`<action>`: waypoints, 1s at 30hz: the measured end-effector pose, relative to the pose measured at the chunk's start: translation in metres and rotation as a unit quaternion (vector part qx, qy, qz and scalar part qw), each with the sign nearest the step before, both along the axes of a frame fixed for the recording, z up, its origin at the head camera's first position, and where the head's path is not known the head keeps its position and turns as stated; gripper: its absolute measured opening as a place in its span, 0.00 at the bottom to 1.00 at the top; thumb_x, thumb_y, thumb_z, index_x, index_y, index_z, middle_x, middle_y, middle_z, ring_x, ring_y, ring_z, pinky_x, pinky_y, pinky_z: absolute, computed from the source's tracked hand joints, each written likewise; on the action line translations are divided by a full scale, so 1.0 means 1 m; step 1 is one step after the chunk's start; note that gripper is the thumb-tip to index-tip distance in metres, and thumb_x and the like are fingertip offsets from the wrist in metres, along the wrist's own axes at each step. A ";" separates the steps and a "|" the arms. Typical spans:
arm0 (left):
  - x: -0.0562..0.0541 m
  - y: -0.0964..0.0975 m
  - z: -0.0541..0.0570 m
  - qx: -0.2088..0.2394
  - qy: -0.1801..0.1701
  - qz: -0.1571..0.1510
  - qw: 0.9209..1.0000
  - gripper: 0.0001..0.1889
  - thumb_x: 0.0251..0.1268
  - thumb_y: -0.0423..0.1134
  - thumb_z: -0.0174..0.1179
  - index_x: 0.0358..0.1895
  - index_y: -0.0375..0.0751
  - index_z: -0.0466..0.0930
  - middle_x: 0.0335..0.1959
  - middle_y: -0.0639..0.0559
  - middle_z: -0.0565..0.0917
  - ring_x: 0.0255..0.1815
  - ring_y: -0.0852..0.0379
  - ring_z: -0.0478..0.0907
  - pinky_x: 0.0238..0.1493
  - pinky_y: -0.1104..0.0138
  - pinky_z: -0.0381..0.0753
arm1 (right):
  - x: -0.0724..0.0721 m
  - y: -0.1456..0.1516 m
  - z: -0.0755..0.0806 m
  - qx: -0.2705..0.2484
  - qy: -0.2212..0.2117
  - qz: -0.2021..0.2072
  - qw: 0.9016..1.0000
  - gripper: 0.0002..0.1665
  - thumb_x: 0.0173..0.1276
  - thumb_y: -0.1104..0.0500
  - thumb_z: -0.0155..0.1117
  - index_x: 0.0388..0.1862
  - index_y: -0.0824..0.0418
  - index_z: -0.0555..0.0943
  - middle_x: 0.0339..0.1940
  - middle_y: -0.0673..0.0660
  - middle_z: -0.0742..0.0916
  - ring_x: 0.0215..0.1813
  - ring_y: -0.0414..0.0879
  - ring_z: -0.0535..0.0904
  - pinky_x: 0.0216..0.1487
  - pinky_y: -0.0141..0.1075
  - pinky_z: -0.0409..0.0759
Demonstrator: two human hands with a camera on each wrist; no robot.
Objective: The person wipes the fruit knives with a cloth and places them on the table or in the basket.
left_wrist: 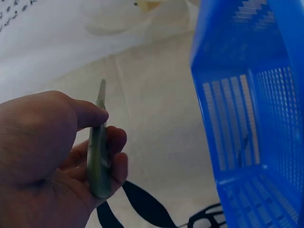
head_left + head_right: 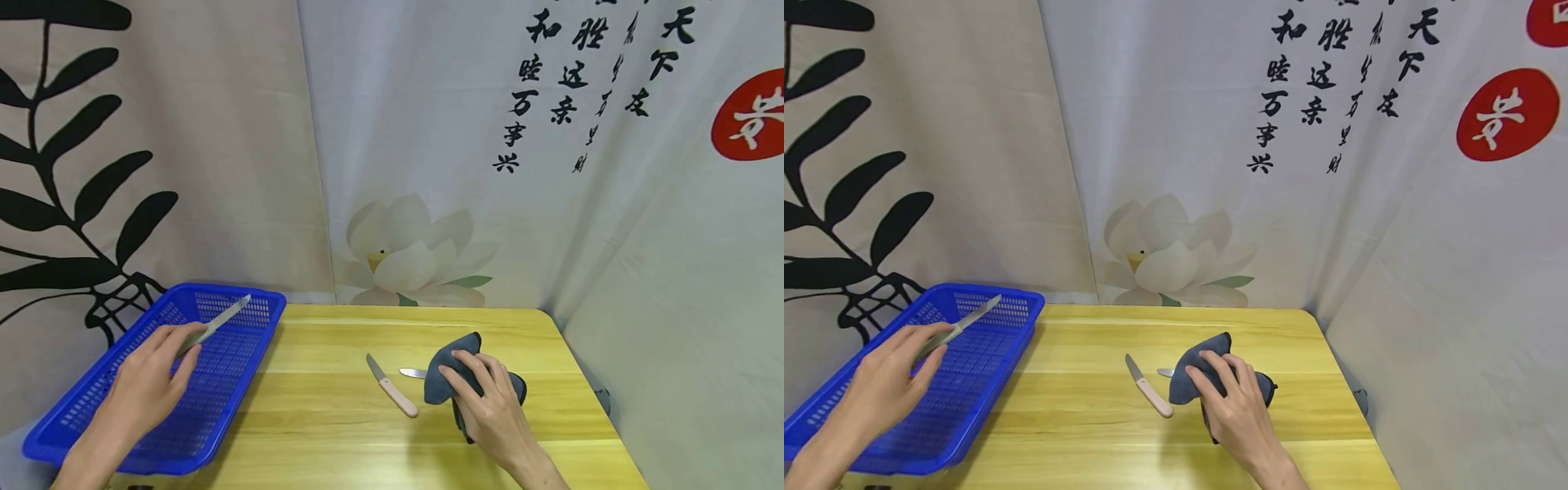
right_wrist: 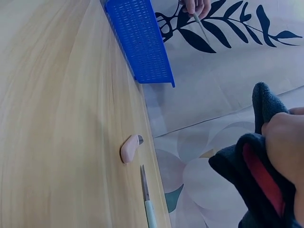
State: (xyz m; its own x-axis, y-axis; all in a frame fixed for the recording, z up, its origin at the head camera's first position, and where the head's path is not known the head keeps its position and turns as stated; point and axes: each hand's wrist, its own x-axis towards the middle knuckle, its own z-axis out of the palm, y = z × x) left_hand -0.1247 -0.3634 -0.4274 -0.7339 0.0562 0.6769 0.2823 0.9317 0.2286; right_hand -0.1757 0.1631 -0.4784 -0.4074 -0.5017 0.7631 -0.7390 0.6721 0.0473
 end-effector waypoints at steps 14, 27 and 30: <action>-0.014 -0.040 -0.011 -0.018 -0.122 0.018 0.992 0.19 0.72 0.21 0.70 0.63 0.28 0.82 0.48 0.25 0.86 0.40 0.32 0.86 0.32 0.40 0.84 | 0.003 0.010 -0.006 -0.026 0.001 0.014 1.000 0.26 0.97 0.48 0.45 0.68 0.54 0.90 0.70 0.63 0.87 0.59 0.58 0.81 0.63 0.47 0.74; -0.026 -0.052 -0.023 -0.041 -0.153 0.016 0.987 0.19 0.72 0.22 0.71 0.62 0.24 0.81 0.46 0.26 0.87 0.39 0.35 0.85 0.34 0.43 0.85 | 0.003 0.016 -0.008 -0.025 0.002 0.009 1.000 0.27 0.97 0.48 0.44 0.67 0.54 0.90 0.69 0.64 0.88 0.59 0.58 0.81 0.63 0.48 0.74; -0.025 -0.052 -0.021 -0.035 -0.182 0.023 0.982 0.23 0.76 0.28 0.70 0.69 0.23 0.78 0.57 0.19 0.84 0.53 0.21 0.84 0.50 0.29 0.85 | 0.004 0.017 -0.008 -0.025 0.004 0.008 1.000 0.27 0.97 0.48 0.45 0.67 0.54 0.90 0.69 0.64 0.88 0.59 0.58 0.81 0.63 0.48 0.74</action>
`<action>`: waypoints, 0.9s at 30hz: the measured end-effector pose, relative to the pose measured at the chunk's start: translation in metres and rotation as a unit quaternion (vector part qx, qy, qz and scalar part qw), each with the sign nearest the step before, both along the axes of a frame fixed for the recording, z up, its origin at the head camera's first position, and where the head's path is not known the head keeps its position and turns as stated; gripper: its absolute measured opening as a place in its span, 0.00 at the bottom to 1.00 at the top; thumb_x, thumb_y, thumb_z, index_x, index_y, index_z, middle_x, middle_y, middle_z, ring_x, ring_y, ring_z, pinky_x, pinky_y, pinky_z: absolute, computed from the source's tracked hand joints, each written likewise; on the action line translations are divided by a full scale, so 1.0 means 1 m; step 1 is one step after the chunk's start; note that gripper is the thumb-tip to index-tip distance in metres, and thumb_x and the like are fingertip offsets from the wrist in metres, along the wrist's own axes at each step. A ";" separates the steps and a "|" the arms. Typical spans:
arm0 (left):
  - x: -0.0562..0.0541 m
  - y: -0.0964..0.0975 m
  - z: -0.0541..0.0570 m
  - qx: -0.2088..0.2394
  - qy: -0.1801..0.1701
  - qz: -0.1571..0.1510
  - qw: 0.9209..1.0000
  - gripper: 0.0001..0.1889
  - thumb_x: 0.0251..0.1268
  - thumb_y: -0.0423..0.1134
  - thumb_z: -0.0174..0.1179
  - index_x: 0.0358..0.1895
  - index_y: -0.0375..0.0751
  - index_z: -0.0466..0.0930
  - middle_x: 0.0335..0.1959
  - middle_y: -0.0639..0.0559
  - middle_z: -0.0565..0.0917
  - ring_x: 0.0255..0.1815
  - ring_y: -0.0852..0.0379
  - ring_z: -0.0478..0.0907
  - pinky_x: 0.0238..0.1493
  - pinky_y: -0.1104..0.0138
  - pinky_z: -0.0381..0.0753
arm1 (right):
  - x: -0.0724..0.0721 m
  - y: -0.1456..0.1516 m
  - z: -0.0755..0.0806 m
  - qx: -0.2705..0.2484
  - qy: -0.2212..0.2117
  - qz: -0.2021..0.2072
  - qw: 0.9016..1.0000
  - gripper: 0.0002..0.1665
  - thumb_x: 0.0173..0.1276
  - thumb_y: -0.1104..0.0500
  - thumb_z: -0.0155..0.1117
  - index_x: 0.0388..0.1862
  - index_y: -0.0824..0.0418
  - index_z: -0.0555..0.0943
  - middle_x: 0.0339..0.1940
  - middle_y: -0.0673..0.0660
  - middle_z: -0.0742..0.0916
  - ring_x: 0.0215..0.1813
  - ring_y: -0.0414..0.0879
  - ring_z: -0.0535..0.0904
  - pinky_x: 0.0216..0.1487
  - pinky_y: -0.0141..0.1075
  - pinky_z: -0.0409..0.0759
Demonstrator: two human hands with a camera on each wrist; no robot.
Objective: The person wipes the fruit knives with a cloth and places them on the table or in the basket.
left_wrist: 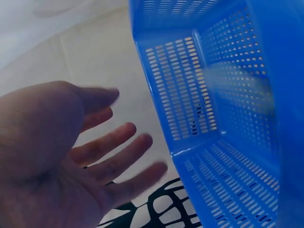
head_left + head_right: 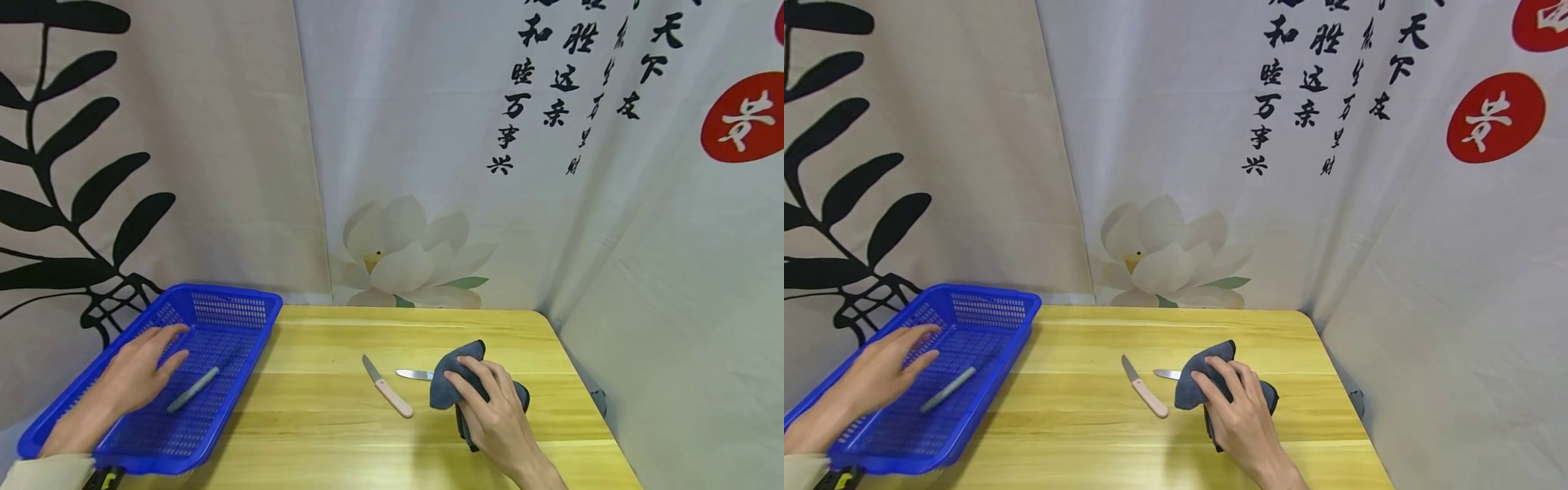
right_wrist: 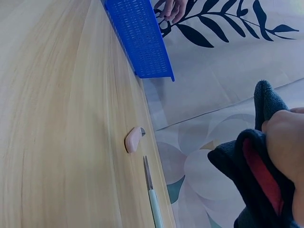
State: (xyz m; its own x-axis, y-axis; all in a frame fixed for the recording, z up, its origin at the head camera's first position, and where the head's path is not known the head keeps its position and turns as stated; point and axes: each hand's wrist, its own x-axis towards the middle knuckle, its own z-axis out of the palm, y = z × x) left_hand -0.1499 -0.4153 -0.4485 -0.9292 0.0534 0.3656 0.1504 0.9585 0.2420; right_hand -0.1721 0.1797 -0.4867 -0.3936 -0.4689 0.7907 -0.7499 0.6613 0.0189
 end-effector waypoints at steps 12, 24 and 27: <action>0.008 0.038 0.026 -0.021 -0.085 0.018 0.996 0.47 0.84 0.64 0.62 0.88 0.32 0.61 0.82 0.15 0.64 0.80 0.10 0.60 0.73 0.16 0.60 | 0.000 0.001 0.000 -0.004 -0.001 0.003 1.000 0.26 0.97 0.49 0.45 0.67 0.55 0.90 0.69 0.64 0.88 0.59 0.58 0.81 0.63 0.48 0.75; 0.012 0.126 0.043 -0.016 -0.042 -0.059 0.997 0.44 0.83 0.65 0.63 0.90 0.43 0.65 0.89 0.30 0.64 0.89 0.19 0.58 0.80 0.20 0.60 | 0.001 0.008 -0.003 -0.009 -0.015 -0.007 1.000 0.27 0.97 0.47 0.45 0.66 0.56 0.90 0.68 0.65 0.88 0.59 0.59 0.81 0.63 0.47 0.74; 0.012 0.148 0.039 -0.013 -0.031 -0.086 0.996 0.42 0.84 0.64 0.63 0.89 0.45 0.67 0.89 0.32 0.65 0.89 0.22 0.59 0.81 0.22 0.62 | 0.004 0.010 -0.005 -0.012 -0.020 -0.013 1.000 0.28 0.97 0.46 0.45 0.66 0.56 0.90 0.68 0.65 0.88 0.58 0.59 0.80 0.63 0.47 0.74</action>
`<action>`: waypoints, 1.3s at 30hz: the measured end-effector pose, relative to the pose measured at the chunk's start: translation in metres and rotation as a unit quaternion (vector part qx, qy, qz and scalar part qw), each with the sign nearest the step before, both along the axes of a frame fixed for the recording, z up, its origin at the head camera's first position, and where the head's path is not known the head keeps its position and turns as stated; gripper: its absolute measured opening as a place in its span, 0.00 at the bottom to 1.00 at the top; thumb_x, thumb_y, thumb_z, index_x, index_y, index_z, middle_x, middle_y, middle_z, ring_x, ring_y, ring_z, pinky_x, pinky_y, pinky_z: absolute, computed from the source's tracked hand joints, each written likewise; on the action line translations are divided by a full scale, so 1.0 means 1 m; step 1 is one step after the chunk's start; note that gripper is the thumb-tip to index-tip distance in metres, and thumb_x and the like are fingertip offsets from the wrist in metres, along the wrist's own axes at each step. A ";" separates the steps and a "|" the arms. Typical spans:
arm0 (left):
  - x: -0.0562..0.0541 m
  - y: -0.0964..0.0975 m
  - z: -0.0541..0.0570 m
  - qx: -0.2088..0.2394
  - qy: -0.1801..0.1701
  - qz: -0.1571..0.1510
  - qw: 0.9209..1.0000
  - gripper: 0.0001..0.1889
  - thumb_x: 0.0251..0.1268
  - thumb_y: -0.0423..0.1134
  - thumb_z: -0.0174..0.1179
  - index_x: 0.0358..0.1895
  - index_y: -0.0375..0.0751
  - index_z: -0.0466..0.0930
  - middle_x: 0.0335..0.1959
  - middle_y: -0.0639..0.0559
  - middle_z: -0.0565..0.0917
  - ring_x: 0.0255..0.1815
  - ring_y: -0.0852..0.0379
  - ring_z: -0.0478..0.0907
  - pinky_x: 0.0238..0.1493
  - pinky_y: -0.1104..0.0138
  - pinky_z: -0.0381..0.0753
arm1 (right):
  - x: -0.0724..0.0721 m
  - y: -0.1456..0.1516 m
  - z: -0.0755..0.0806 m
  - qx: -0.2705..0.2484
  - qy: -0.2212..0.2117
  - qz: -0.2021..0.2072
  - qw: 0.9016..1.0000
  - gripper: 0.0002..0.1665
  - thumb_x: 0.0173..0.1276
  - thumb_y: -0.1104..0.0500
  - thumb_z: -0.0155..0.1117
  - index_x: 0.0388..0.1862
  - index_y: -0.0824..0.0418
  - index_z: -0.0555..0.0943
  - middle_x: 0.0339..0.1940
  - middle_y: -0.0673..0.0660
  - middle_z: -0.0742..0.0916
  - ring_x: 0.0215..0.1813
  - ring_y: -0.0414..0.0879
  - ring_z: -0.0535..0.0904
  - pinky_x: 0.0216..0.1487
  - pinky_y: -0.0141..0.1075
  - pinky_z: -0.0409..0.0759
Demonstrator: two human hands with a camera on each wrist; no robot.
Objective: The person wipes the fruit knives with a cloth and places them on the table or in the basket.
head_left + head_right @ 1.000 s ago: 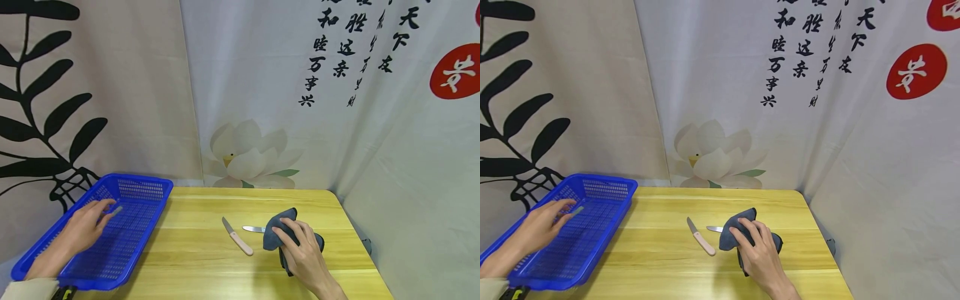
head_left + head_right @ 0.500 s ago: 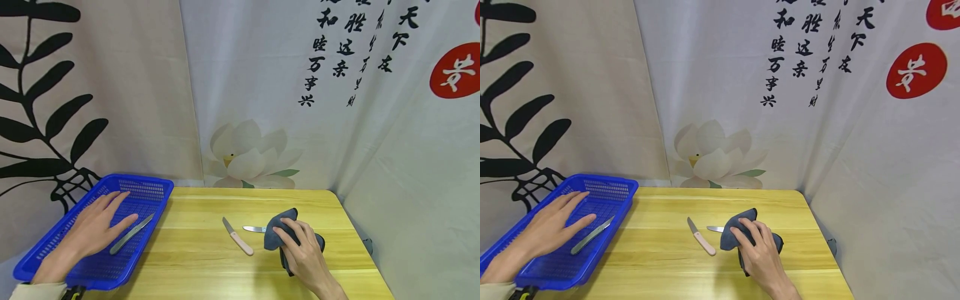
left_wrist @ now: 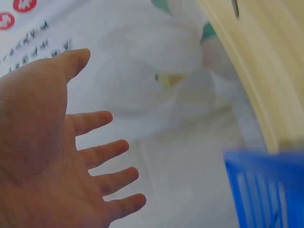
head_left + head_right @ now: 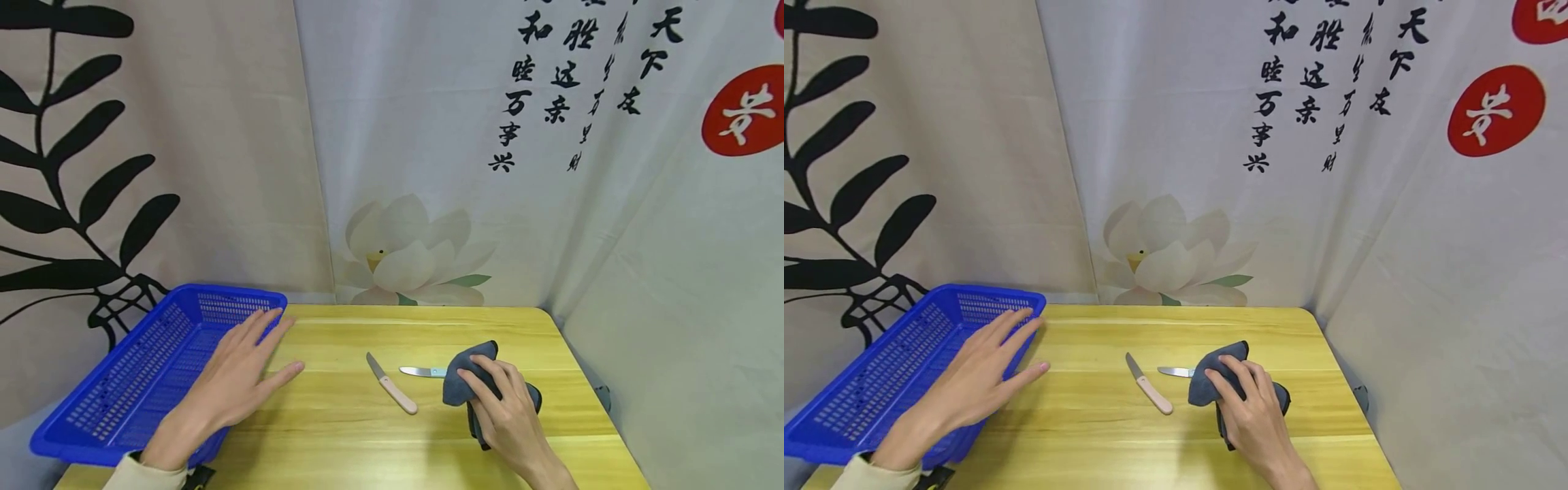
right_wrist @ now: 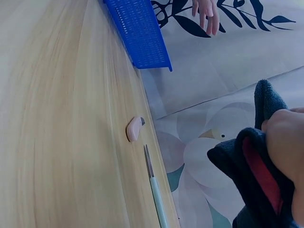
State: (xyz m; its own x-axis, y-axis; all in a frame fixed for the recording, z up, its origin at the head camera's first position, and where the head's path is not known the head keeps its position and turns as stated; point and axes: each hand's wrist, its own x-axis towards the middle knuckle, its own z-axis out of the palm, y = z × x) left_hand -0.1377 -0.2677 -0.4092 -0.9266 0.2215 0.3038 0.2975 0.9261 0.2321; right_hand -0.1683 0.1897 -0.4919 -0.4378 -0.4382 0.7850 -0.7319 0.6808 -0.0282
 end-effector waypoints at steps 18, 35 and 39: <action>-0.023 0.087 -0.089 0.126 -0.059 -0.035 0.990 0.38 0.83 0.59 0.67 0.88 0.49 0.69 0.90 0.40 0.67 0.88 0.30 0.68 0.83 0.27 0.68 | 0.007 0.011 -0.008 -0.007 -0.011 -0.016 1.000 0.29 0.97 0.45 0.44 0.66 0.56 0.91 0.68 0.65 0.88 0.58 0.59 0.80 0.62 0.48 0.75; -0.032 0.139 -0.140 0.219 -0.086 0.058 0.970 0.42 0.82 0.62 0.66 0.87 0.43 0.68 0.84 0.32 0.73 0.83 0.26 0.72 0.76 0.28 0.77 | 0.004 0.011 -0.018 -0.013 -0.026 -0.016 0.999 0.29 0.97 0.44 0.44 0.66 0.56 0.91 0.68 0.65 0.88 0.59 0.58 0.80 0.62 0.48 0.74; -0.035 0.153 -0.149 0.222 -0.085 0.081 0.968 0.43 0.79 0.60 0.69 0.86 0.40 0.69 0.82 0.31 0.74 0.83 0.26 0.70 0.77 0.27 0.75 | 0.004 0.013 -0.021 -0.011 -0.039 -0.025 0.999 0.32 0.97 0.42 0.42 0.65 0.56 0.91 0.68 0.65 0.88 0.59 0.58 0.80 0.63 0.48 0.73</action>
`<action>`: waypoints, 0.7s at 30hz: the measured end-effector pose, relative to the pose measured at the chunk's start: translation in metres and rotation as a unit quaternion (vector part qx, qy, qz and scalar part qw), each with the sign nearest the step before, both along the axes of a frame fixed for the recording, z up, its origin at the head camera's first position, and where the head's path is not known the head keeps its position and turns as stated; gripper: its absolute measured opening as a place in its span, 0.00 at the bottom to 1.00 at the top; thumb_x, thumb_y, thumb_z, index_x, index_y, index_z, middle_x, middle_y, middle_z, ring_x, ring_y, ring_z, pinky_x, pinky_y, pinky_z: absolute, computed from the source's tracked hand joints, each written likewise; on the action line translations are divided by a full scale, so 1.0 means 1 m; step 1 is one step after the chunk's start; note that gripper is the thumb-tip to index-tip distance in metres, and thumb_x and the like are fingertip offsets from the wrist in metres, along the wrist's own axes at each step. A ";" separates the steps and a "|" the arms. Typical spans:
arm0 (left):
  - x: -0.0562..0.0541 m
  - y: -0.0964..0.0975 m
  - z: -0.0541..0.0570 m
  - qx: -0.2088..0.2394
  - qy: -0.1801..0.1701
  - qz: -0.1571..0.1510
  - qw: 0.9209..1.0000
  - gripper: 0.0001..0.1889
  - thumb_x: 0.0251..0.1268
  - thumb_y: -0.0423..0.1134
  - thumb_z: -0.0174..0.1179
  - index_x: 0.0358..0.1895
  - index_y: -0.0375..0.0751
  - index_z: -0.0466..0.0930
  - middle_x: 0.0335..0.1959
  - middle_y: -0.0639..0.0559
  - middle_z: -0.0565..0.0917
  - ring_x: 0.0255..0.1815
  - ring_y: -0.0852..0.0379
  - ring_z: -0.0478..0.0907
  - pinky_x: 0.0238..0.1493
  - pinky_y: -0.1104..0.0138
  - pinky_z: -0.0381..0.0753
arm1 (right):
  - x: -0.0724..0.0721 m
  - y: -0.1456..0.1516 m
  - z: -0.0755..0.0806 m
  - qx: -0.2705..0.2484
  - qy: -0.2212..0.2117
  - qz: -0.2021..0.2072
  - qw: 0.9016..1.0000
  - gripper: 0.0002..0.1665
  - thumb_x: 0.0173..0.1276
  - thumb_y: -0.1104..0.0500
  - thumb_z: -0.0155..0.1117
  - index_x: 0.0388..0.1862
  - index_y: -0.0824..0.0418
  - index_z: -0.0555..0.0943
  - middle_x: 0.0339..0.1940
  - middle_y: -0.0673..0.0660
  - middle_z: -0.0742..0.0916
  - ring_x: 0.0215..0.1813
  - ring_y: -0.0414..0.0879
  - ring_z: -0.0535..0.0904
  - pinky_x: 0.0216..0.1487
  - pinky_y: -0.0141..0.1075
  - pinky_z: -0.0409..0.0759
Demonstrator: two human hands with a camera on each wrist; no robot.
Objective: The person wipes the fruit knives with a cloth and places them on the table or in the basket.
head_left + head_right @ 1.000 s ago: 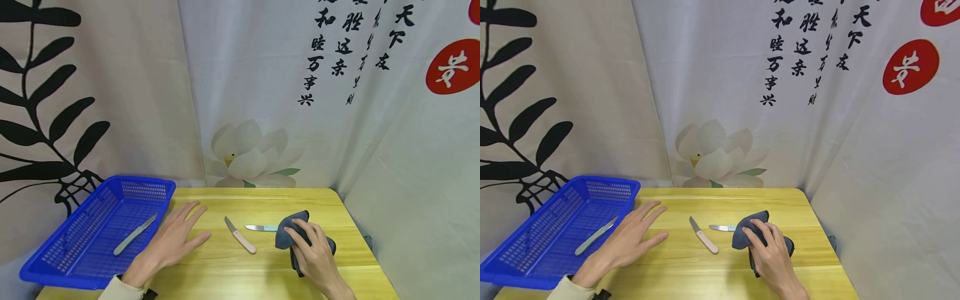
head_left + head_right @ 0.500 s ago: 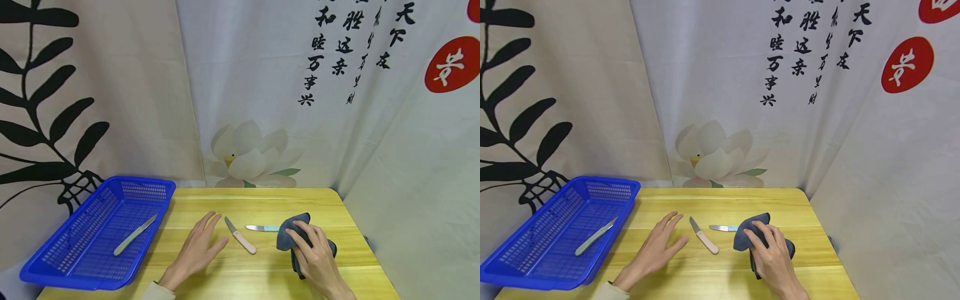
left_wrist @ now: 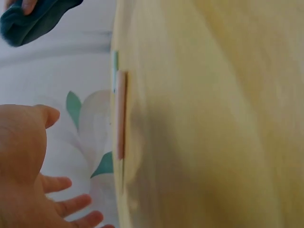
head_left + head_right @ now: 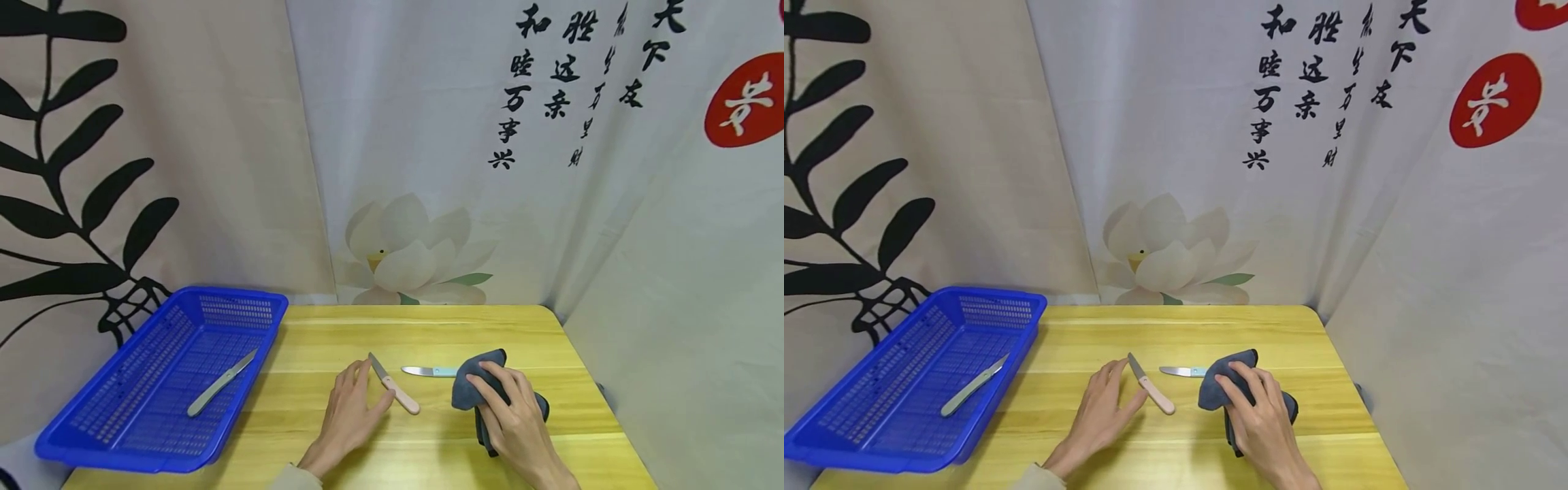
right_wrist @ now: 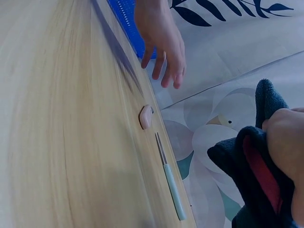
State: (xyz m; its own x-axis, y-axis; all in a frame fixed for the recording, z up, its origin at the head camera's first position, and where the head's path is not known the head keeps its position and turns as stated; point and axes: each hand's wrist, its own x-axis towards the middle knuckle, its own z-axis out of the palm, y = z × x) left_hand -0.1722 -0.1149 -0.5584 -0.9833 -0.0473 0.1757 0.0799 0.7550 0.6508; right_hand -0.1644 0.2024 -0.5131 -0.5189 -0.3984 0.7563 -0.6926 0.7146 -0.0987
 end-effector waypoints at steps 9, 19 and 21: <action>-0.006 0.017 -0.003 -0.077 0.017 0.051 0.996 0.43 0.74 0.65 0.72 0.73 0.29 0.80 0.69 0.28 0.84 0.69 0.29 0.80 0.67 0.36 0.84 | 0.003 0.002 -0.004 0.002 -0.010 -0.006 1.000 0.32 0.96 0.42 0.41 0.66 0.55 0.91 0.69 0.65 0.87 0.60 0.58 0.79 0.63 0.48 0.74; -0.011 0.032 -0.007 -0.170 0.004 0.048 0.984 0.40 0.69 0.71 0.72 0.49 0.28 0.88 0.41 0.38 0.84 0.39 0.45 0.76 0.39 0.53 0.80 | 0.005 0.000 -0.004 0.000 -0.007 -0.005 1.000 0.31 0.96 0.43 0.43 0.66 0.55 0.91 0.69 0.65 0.87 0.59 0.58 0.80 0.62 0.47 0.74; -0.012 0.037 -0.008 -0.181 0.007 0.051 0.982 0.38 0.68 0.72 0.72 0.42 0.32 0.87 0.38 0.40 0.83 0.37 0.46 0.75 0.38 0.54 0.79 | 0.005 0.000 -0.004 0.001 -0.006 -0.005 1.000 0.31 0.96 0.43 0.43 0.66 0.55 0.91 0.68 0.65 0.88 0.59 0.58 0.80 0.62 0.47 0.74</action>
